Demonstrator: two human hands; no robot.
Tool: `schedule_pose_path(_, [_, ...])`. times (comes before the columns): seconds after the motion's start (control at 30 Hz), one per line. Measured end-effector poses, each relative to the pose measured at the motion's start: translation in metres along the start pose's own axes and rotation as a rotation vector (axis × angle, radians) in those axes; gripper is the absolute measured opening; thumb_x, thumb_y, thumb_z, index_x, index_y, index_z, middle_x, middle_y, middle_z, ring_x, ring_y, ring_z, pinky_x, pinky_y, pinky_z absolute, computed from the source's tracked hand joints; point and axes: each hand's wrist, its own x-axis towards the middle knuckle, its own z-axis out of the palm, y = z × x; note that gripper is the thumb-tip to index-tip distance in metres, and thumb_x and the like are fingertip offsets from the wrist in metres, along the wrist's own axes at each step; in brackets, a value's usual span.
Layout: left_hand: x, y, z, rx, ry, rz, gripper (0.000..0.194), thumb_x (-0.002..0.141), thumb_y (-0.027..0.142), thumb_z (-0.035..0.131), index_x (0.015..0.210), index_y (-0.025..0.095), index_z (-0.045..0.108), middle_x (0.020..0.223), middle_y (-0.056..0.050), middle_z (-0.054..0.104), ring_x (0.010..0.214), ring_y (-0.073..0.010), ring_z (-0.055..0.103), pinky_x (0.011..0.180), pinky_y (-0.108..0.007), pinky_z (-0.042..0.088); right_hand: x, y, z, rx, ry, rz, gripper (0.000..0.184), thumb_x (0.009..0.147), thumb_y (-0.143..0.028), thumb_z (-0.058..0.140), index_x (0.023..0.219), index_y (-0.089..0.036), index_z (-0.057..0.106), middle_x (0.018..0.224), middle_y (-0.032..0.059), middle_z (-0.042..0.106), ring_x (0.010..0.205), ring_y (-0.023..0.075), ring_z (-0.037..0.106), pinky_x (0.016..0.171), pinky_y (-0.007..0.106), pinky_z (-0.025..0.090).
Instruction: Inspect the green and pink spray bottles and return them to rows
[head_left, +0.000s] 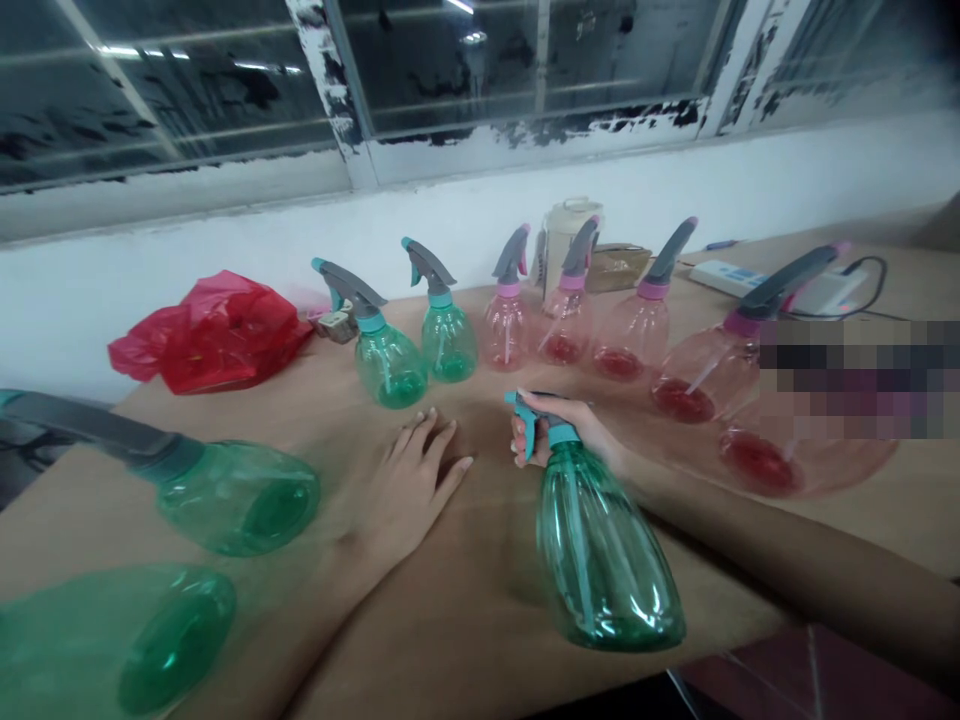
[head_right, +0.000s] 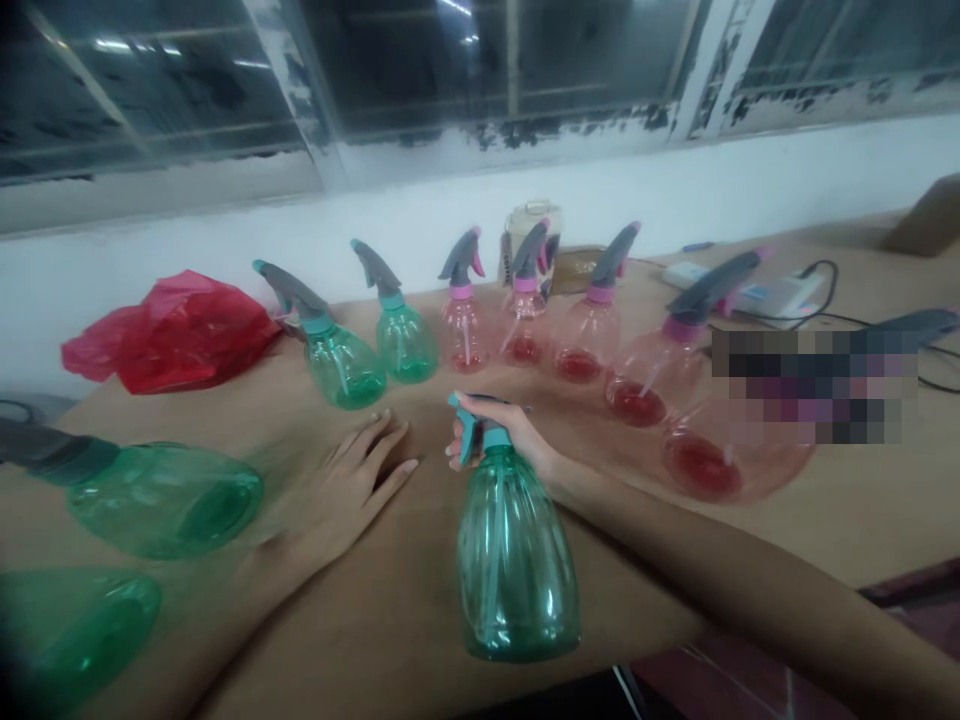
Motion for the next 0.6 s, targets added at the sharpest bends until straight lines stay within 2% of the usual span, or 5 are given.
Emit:
schedule_pose_path(0.13, [-0.002, -0.001, 0.002, 0.002, 0.013, 0.002, 0.053, 0.095, 0.049, 0.032, 0.133, 0.016, 0.046, 0.143, -0.012, 0.042, 0.131, -0.0281, 0.037, 0.105, -0.044, 0.034, 0.000, -0.001, -0.003, -0.024, -0.066, 0.061, 0.034, 0.081, -0.049, 0.058, 0.082, -0.015, 0.065, 0.077, 0.0056, 0.067, 0.078, 0.0183, 0.066, 0.079, 0.034, 0.051])
schedule_pose_path(0.3, [-0.004, 0.004, -0.003, 0.013, 0.025, 0.017, 0.051, 0.095, 0.047, 0.033, 0.130, 0.015, 0.049, 0.140, -0.014, 0.045, 0.129, -0.0297, 0.041, 0.102, -0.047, 0.036, 0.000, -0.007, -0.002, -0.132, -0.036, 0.009, 0.043, 0.083, -0.057, 0.050, 0.085, -0.017, 0.065, 0.091, 0.0096, 0.070, 0.092, 0.0217, 0.066, 0.085, 0.036, 0.050])
schedule_pose_path(0.37, [-0.006, 0.007, -0.006, 0.012, 0.020, 0.028, 0.050, 0.095, 0.046, 0.033, 0.130, 0.015, 0.050, 0.140, -0.015, 0.045, 0.128, -0.0298, 0.042, 0.102, -0.047, 0.036, -0.003, -0.015, 0.005, -0.194, -0.063, -0.081, 0.041, 0.083, -0.057, 0.051, 0.088, -0.018, 0.065, 0.095, 0.0088, 0.070, 0.095, 0.0229, 0.066, 0.087, 0.038, 0.050])
schedule_pose_path(0.43, [-0.007, 0.011, -0.010, 0.005, 0.002, 0.031, 0.050, 0.095, 0.045, 0.034, 0.129, 0.013, 0.050, 0.140, -0.016, 0.045, 0.128, -0.0299, 0.042, 0.102, -0.047, 0.036, -0.006, -0.026, 0.019, -0.293, -0.084, -0.237, 0.039, 0.082, -0.056, 0.053, 0.093, -0.021, 0.064, 0.097, 0.0070, 0.069, 0.097, 0.0236, 0.065, 0.086, 0.040, 0.051])
schedule_pose_path(0.6, [-0.012, 0.017, -0.014, -0.071, -0.054, 0.043, 0.048, 0.095, 0.040, 0.036, 0.131, 0.011, 0.048, 0.142, -0.018, 0.042, 0.131, -0.0311, 0.037, 0.105, -0.048, 0.032, -0.015, -0.052, 0.081, -0.681, -0.154, -0.602, 0.037, 0.078, -0.056, 0.060, 0.098, -0.025, 0.065, 0.106, 0.0025, 0.066, 0.105, 0.0227, 0.061, 0.091, 0.039, 0.050])
